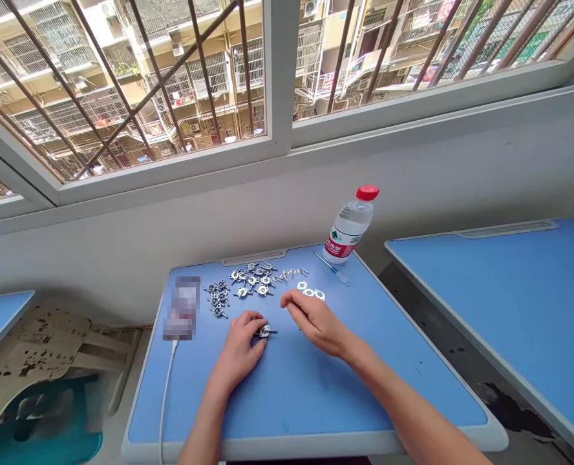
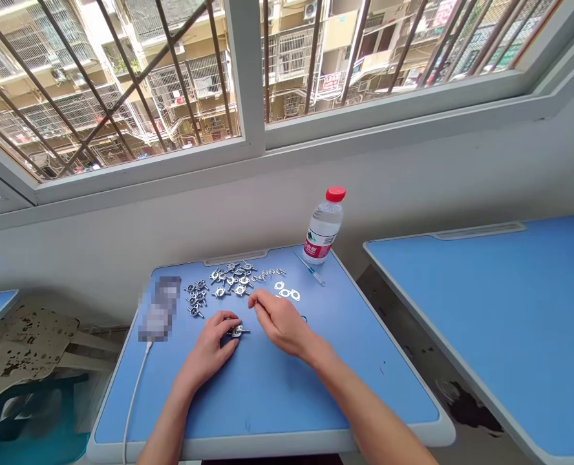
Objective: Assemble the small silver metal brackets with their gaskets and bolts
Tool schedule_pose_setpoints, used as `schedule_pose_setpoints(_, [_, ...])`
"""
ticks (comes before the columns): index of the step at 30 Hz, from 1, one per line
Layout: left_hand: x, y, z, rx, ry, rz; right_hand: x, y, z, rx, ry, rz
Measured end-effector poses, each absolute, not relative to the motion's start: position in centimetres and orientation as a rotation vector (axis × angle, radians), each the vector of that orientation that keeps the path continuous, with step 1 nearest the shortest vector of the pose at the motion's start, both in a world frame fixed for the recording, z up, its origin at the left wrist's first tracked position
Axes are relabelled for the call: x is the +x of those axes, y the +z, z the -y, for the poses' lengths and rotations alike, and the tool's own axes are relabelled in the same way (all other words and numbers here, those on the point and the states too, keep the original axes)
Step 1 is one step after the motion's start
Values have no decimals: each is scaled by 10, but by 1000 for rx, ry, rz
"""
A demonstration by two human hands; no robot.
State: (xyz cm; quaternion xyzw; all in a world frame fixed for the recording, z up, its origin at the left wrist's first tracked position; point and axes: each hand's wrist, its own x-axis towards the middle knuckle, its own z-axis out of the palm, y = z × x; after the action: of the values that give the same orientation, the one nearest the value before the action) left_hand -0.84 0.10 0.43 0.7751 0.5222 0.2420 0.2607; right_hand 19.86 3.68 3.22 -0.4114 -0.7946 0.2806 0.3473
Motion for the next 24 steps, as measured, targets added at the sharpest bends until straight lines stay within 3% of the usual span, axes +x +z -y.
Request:
schedule_pose_setpoints(8, [-9, -4, -3, 2169, 605, -1515, 181, 17, -34, -1244, 379, 2722])
schedule_pose_setpoints(24, [1, -18, 2, 2347, 517, -1625, 154, 0, -16, -1426, 158, 2643])
